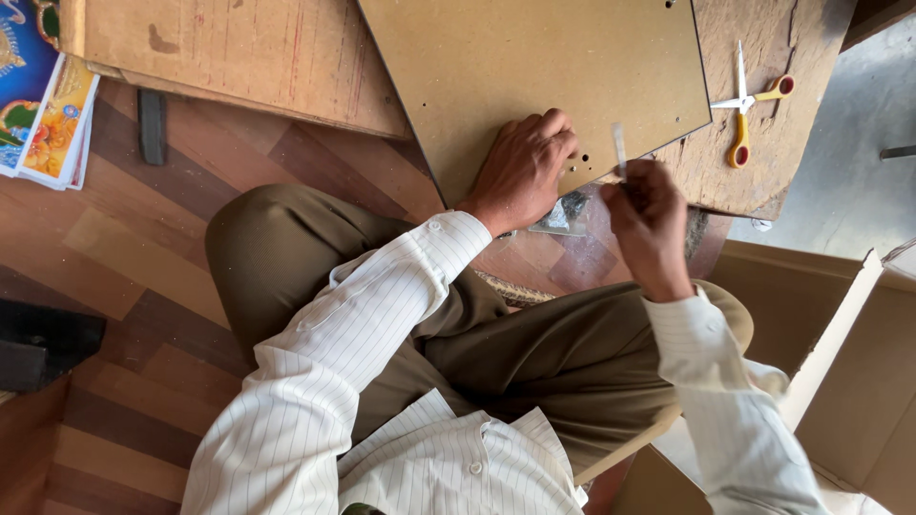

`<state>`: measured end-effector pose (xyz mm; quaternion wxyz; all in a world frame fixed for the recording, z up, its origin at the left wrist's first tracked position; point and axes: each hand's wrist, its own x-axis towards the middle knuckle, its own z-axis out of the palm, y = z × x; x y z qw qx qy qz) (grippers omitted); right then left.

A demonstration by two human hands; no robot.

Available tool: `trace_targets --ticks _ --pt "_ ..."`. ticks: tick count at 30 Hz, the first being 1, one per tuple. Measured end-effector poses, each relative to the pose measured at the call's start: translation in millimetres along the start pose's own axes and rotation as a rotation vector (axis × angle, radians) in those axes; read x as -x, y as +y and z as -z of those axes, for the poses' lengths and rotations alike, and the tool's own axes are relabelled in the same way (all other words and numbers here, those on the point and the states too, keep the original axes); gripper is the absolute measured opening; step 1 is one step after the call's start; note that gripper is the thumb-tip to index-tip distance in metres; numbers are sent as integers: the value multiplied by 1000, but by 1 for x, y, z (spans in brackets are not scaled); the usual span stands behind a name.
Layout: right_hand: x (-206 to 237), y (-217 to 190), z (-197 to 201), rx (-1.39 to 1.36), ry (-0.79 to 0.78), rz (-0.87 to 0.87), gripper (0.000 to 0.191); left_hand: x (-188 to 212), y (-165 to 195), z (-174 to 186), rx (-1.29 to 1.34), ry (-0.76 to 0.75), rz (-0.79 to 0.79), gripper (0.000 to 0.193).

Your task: The person sits on the floor and assembles a picture frame by inserting screws into the backboard using a screwdriver and scissors. They tighten the screws and handle the frame components to secure them together.

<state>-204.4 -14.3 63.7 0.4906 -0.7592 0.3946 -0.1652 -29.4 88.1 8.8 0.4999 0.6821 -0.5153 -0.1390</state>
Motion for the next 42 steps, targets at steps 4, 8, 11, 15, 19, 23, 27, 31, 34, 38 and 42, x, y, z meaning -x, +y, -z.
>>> trace_targets --ticks 4,8,11,15,19,23,27,31,34,38,42 --pt "-14 8 -18 564 95 351 21 0 -2 1 21 24 -22 9" --pt "-21 1 -24 561 38 488 14 -1 -2 0 27 43 -35 10" --pt "-27 -6 -21 612 -41 440 9 0 -2 -1 26 35 -19 9" --pt "-40 -9 -16 661 -149 459 10 -2 -2 -1 -17 14 17 13" --pt "-48 -5 -18 684 -151 432 9 -3 -1 1 -1 51 -20 10" --pt "-46 -1 -25 701 -99 429 12 -3 0 2 -14 38 -8 9" --pt "-38 -5 -25 656 -82 430 8 -3 -2 0 9 61 -19 9" --pt "-34 -14 -23 624 -104 514 11 -3 -4 0 44 79 -10 8" --pt "-38 -21 -22 667 -136 491 10 -4 -5 2 62 91 -5 12" --pt "-43 -25 -19 703 -195 484 10 -5 -4 7 73 90 -3 13" --pt "-53 -18 -18 761 -236 471 12 -5 -3 8 64 61 44 10"
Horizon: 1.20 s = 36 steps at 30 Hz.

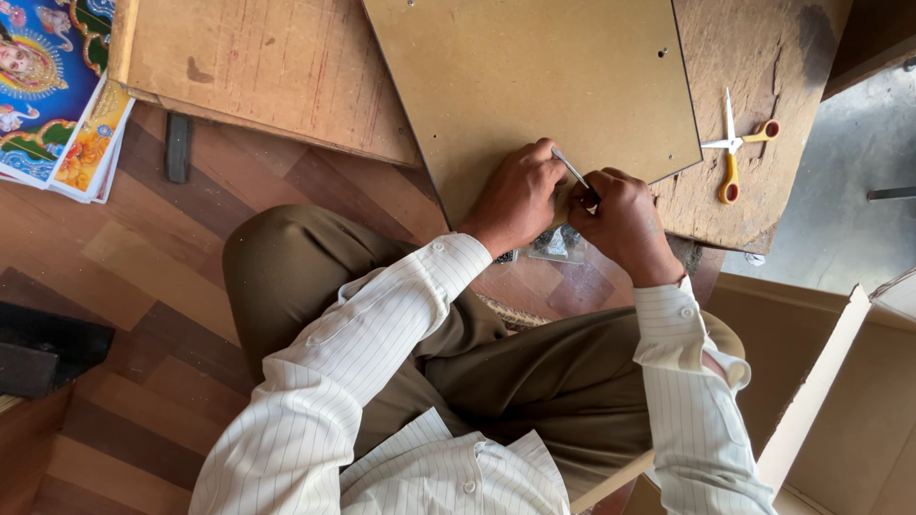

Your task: The person sits on the floor and assembles a picture frame by inserting screws into the backboard using a screwdriver and scissors. They tighten the screws and handle the frame components to secure them together.

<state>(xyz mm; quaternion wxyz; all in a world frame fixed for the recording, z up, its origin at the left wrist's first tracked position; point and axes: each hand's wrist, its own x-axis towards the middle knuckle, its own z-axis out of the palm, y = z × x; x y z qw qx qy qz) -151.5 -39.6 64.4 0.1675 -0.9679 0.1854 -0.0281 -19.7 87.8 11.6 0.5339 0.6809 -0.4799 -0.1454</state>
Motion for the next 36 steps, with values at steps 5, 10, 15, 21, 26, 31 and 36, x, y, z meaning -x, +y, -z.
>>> trace_targets --ticks 5,10,15,21,26,31,36 --pt "1 13 -7 -17 2 -6 15 -1 0 -2 -10 16 -51 10" --pt "5 12 -6 -103 28 -84 14 0 2 -1 -28 -15 -35 9" --pt "16 1 9 -188 98 -124 13 0 3 0 -5 32 -78 9" --pt "24 -4 6 -141 146 -118 12 1 1 -1 38 20 -56 10" --pt "21 1 -2 -185 151 -100 12 1 0 -3 26 44 -54 9" --pt "17 5 -1 -206 103 -118 11 -2 -3 -4 94 52 32 8" --pt "11 11 -6 -177 66 -135 10 -6 -6 -6 264 176 132 9"
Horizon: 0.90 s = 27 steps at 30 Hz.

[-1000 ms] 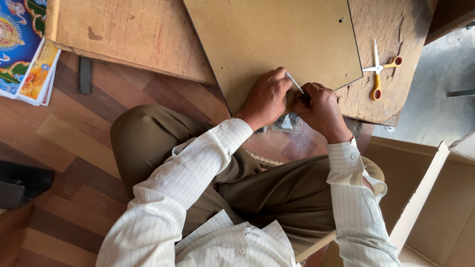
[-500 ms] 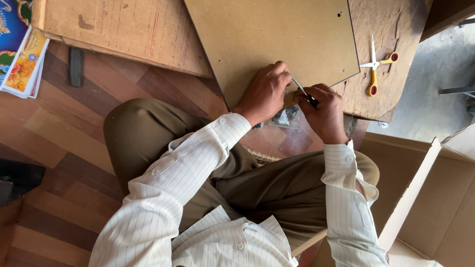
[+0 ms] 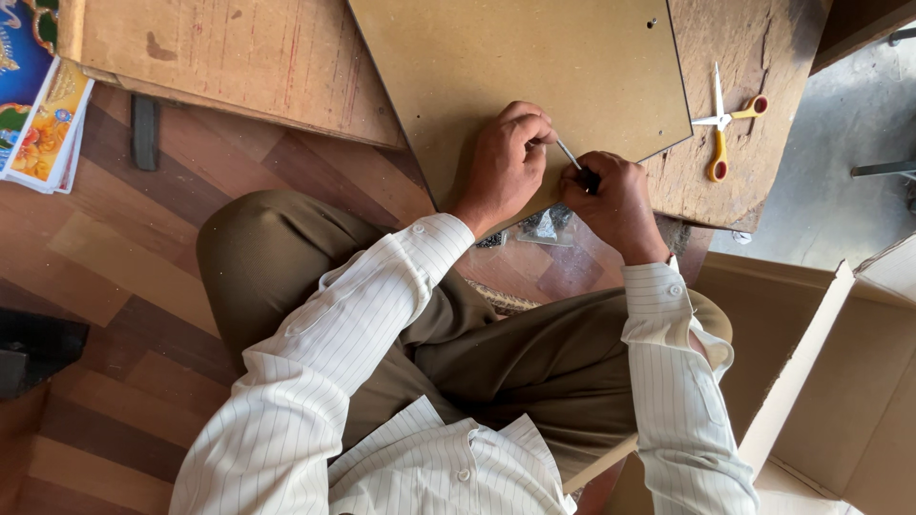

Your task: The person sits on the floor and assembles a picture frame by inserting screws into the backboard using a screwdriver and scissors. They tighten the screws and handle the frame components to secure them together.

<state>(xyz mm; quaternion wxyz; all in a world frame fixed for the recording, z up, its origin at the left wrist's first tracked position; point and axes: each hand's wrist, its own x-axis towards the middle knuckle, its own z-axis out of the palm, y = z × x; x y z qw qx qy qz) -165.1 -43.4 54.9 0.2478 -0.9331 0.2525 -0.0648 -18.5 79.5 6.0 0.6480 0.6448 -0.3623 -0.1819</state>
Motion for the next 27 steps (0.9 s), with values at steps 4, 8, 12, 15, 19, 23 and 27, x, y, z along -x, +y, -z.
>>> trace_targets --ticks 4,8,12,15,19,23,27 --pt "-3 5 1 -19 -26 -67 9 2 2 2 -71 -5 -72 11" --pt "1 9 23 -393 119 -328 6 6 7 8 -170 -83 -60 17" --pt "16 4 24 -454 80 -284 9 7 10 8 -221 -126 -99 19" --pt "17 -1 4 -338 32 -221 9 7 9 8 -218 -108 -128 19" --pt "10 -4 -6 -316 -4 -264 11 5 7 8 -220 -118 -116 17" --pt "10 -11 -2 -326 9 -300 11 6 7 6 -218 -130 -100 16" --pt "9 -14 0 -383 -30 -326 10 6 6 5 -218 -128 -108 15"
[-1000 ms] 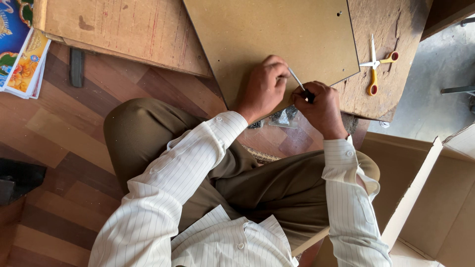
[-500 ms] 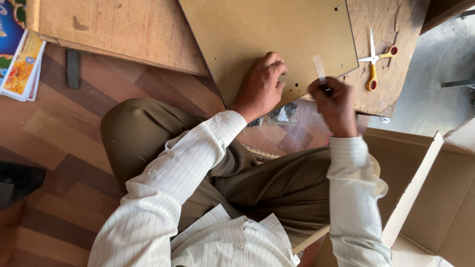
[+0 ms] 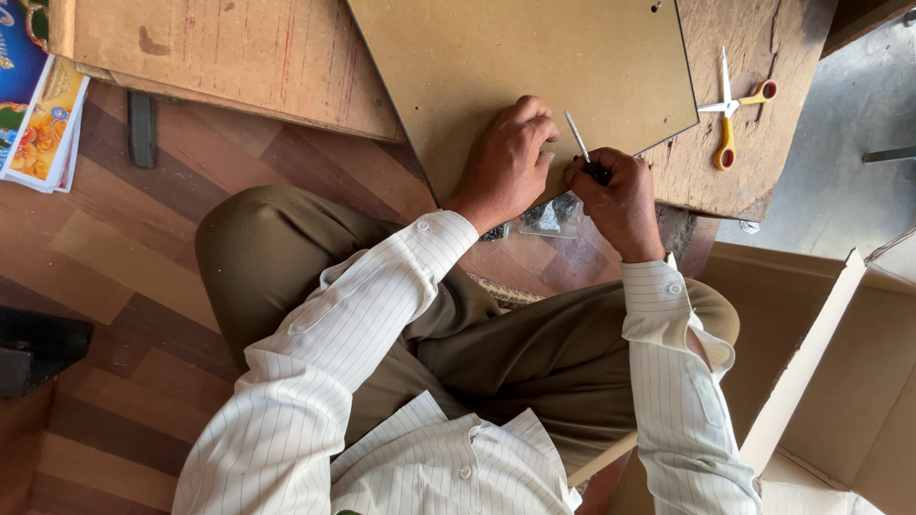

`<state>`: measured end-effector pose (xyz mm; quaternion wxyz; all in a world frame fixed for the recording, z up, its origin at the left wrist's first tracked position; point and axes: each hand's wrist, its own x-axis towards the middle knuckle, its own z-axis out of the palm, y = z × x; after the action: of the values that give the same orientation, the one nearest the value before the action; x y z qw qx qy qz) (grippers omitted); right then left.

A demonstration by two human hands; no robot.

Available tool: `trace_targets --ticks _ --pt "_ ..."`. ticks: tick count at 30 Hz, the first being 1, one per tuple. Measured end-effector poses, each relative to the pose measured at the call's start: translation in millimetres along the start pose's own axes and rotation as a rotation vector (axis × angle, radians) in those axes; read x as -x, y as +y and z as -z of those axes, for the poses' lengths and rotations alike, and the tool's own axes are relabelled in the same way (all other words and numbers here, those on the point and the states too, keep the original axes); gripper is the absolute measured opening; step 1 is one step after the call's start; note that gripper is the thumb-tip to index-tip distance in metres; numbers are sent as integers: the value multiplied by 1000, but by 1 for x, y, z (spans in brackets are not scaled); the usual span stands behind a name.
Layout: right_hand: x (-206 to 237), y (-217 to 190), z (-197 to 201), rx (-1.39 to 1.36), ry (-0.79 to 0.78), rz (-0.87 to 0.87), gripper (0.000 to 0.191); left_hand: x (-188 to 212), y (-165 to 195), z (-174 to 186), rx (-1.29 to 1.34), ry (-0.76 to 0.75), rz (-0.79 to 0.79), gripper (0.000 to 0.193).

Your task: The person sits on the floor and assembles a picture frame by inserting screws into the backboard using a screwdriver and scissors. They tighten the screws and handle the frame components to secure them together.

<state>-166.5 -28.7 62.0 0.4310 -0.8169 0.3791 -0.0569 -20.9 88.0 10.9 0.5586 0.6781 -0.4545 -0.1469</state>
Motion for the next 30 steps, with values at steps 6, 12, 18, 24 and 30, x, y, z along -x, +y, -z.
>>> trace_targets --ticks 6,12,18,24,30 --pt "-5 8 -3 86 17 34 9 1 -1 0 -2 12 -33 17" --pt "-9 19 8 76 150 166 8 1 0 3 -35 -15 -53 18" --pt "-11 54 59 -167 438 -132 8 0 2 4 -20 5 -78 15" --pt "-29 94 42 293 658 -126 9 5 -7 1 -72 -96 -150 20" --pt "-24 77 41 -189 636 -291 16 15 -13 -13 -428 -181 -333 43"
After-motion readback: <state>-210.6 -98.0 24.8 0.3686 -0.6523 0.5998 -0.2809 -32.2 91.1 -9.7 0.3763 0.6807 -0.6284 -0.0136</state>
